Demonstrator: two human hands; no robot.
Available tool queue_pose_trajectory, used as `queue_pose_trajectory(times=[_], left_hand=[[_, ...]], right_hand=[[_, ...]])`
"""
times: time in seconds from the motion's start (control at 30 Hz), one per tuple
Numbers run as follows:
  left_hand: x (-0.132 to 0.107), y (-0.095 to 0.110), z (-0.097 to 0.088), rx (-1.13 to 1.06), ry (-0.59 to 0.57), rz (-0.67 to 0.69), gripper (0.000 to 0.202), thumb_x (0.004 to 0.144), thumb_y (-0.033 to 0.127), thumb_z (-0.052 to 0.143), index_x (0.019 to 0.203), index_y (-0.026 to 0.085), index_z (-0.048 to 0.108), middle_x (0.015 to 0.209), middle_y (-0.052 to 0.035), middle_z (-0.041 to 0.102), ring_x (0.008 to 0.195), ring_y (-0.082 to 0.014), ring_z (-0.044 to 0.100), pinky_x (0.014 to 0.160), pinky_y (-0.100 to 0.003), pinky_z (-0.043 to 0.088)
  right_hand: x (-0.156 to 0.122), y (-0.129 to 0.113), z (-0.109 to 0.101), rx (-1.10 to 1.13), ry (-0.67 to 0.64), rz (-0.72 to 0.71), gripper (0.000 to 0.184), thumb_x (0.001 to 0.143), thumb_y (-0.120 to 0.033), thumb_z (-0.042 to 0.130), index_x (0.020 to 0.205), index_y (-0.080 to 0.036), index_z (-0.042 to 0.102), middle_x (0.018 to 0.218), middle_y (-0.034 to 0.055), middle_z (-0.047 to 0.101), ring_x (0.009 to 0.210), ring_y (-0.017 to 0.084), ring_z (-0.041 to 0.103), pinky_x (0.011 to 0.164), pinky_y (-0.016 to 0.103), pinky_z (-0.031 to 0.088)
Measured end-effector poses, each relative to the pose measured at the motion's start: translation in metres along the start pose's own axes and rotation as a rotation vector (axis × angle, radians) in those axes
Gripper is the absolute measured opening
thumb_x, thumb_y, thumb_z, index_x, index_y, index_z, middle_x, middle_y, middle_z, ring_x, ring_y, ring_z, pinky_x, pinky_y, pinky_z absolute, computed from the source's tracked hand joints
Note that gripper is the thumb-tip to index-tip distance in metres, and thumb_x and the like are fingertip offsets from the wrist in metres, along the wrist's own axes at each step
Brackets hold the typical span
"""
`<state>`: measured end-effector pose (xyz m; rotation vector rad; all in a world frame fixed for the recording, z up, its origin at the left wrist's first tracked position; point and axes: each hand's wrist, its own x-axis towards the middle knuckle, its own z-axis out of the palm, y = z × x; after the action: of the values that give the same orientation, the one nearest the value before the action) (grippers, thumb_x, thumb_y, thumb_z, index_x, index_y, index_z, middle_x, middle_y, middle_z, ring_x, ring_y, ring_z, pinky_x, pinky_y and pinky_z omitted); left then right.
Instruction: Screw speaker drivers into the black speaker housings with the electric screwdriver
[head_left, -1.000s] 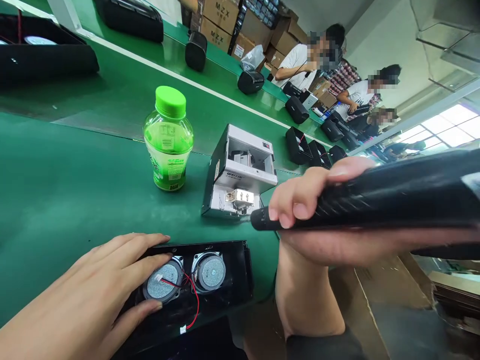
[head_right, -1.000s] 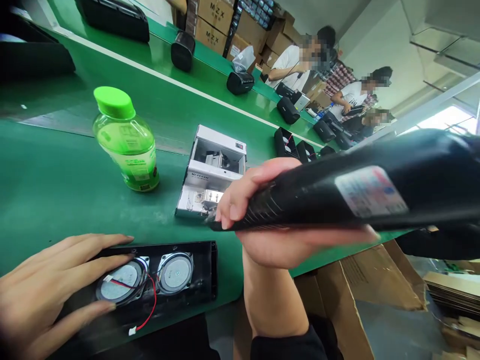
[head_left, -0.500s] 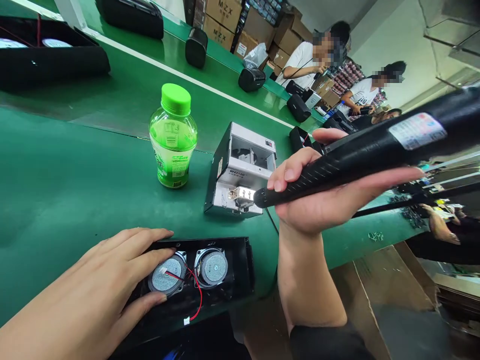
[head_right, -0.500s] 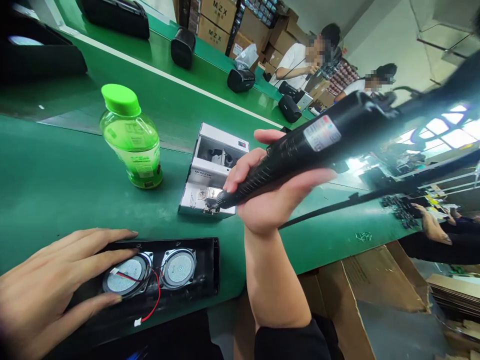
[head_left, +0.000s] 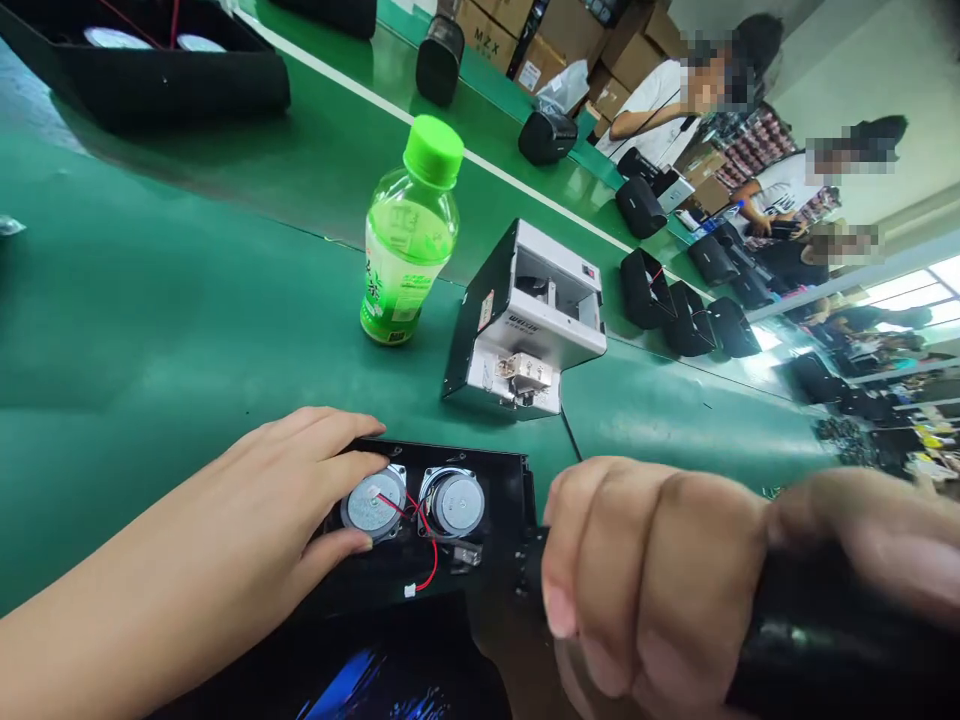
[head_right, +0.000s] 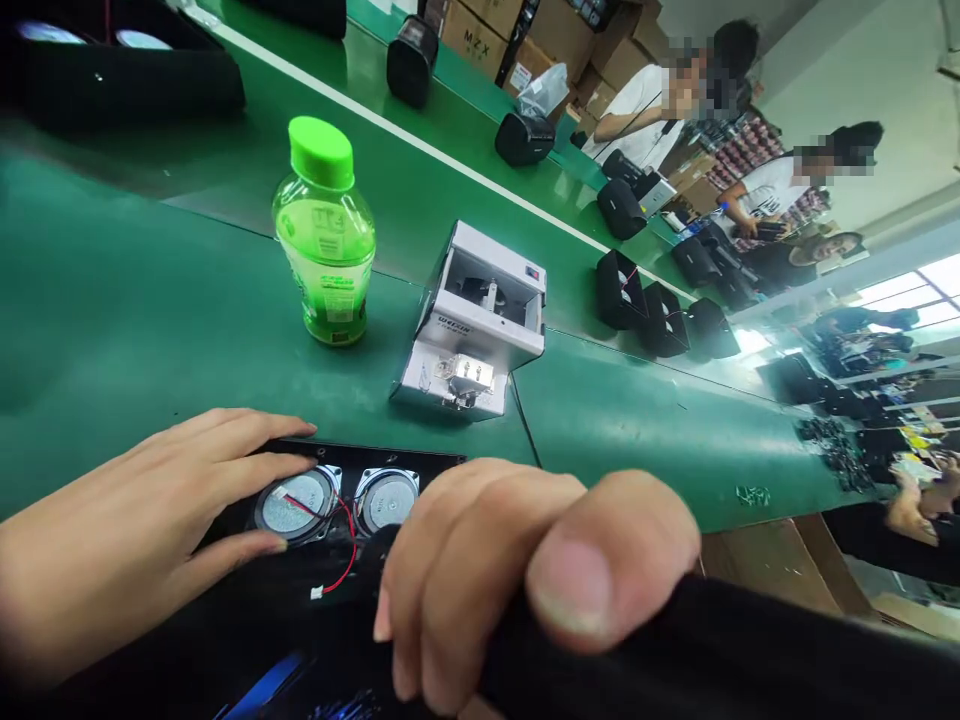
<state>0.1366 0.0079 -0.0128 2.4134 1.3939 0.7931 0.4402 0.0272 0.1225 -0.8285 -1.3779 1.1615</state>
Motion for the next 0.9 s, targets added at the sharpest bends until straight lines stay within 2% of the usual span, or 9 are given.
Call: queue_pose_trajectory(times=[0.1, 0.23, 0.33, 0.4, 0.47, 0.5, 0.57, 0.77, 0.9], left_hand=[[0.008, 0.003, -0.007, -0.022, -0.042, 0.010, 0.032, 0.103, 0.037, 0.085, 0.135, 0.037, 0.091, 0.156, -0.0074, 0.090, 0.136, -0.0400, 0.087, 0.110, -0.056, 0.076], [0.014, 0.006, -0.011, -0.084, -0.118, -0.041, 0.037, 0.096, 0.032, 0.093, 0.133, 0.037, 0.093, 0.155, -0.0071, 0.090, 0.140, -0.0407, 0.086, 0.117, -0.060, 0.076], [0.016, 0.009, -0.014, -0.121, -0.148, -0.076, 0.035, 0.095, 0.032, 0.097, 0.130, 0.036, 0.093, 0.154, -0.0062, 0.089, 0.141, -0.0408, 0.085, 0.119, -0.063, 0.075], [0.017, 0.013, -0.015, -0.126, -0.164, -0.082, 0.031, 0.095, 0.031, 0.098, 0.125, 0.034, 0.093, 0.152, -0.0070, 0.089, 0.141, -0.0413, 0.084, 0.117, -0.063, 0.076], [0.019, 0.017, -0.017, -0.125, -0.174, -0.082, 0.027, 0.095, 0.028, 0.097, 0.122, 0.032, 0.093, 0.152, -0.0087, 0.088, 0.142, -0.0423, 0.084, 0.117, -0.063, 0.076], [0.019, 0.018, -0.017, -0.128, -0.175, -0.080, 0.026, 0.096, 0.027, 0.096, 0.121, 0.032, 0.093, 0.153, -0.0095, 0.088, 0.143, -0.0430, 0.083, 0.117, -0.064, 0.076], [0.019, 0.021, -0.018, -0.141, -0.184, -0.082, 0.026, 0.096, 0.024, 0.095, 0.121, 0.030, 0.092, 0.156, -0.0107, 0.087, 0.145, -0.0444, 0.082, 0.119, -0.066, 0.076], [0.015, 0.018, -0.017, -0.188, -0.161, -0.083, 0.032, 0.096, 0.021, 0.097, 0.126, 0.031, 0.091, 0.157, -0.0099, 0.086, 0.147, -0.0439, 0.081, 0.123, -0.069, 0.074], [0.015, 0.017, -0.016, -0.175, -0.160, -0.083, 0.030, 0.096, 0.022, 0.098, 0.125, 0.030, 0.091, 0.156, -0.0103, 0.086, 0.147, -0.0440, 0.081, 0.122, -0.069, 0.074]], right_hand=[[0.023, 0.009, 0.024, 0.005, -0.046, 0.028, 0.053, 0.092, -0.073, 0.111, 0.130, -0.042, 0.091, 0.092, 0.0021, 0.083, 0.072, 0.032, 0.083, 0.060, 0.046, 0.073], [0.046, 0.008, 0.041, 0.016, -0.093, 0.044, 0.057, 0.092, -0.075, 0.110, 0.133, -0.042, 0.089, 0.095, 0.0034, 0.084, 0.080, 0.034, 0.087, 0.066, 0.049, 0.077], [0.033, 0.008, 0.039, 0.008, -0.132, 0.037, 0.055, 0.095, -0.072, 0.111, 0.137, -0.043, 0.089, 0.090, 0.0014, 0.083, 0.076, 0.033, 0.085, 0.067, 0.049, 0.078], [0.015, 0.010, 0.035, 0.002, -0.166, 0.004, 0.043, 0.105, -0.066, 0.105, 0.138, -0.043, 0.090, 0.083, -0.0014, 0.080, 0.068, 0.030, 0.082, 0.067, 0.047, 0.078], [0.000, 0.012, 0.031, 0.004, -0.208, -0.045, 0.023, 0.123, -0.058, 0.086, 0.140, -0.043, 0.090, 0.077, -0.0041, 0.076, 0.062, 0.025, 0.078, 0.067, 0.043, 0.076], [-0.005, 0.013, 0.030, 0.002, -0.227, -0.058, 0.022, 0.131, -0.054, 0.075, 0.141, -0.043, 0.090, 0.074, -0.0048, 0.074, 0.060, 0.023, 0.077, 0.068, 0.042, 0.076], [-0.010, 0.014, 0.030, -0.005, -0.267, -0.051, 0.034, 0.138, -0.049, 0.058, 0.142, -0.042, 0.091, 0.073, -0.0047, 0.073, 0.061, 0.022, 0.077, 0.069, 0.040, 0.076], [-0.009, 0.017, 0.037, -0.041, -0.219, -0.052, 0.035, 0.137, -0.049, 0.057, 0.144, -0.045, 0.091, 0.073, -0.0046, 0.071, 0.061, 0.020, 0.076, 0.070, 0.037, 0.077], [-0.010, 0.014, 0.040, -0.057, -0.249, -0.027, 0.037, 0.135, -0.047, 0.056, 0.142, -0.045, 0.092, 0.071, -0.0049, 0.070, 0.061, 0.021, 0.076, 0.070, 0.037, 0.078]])
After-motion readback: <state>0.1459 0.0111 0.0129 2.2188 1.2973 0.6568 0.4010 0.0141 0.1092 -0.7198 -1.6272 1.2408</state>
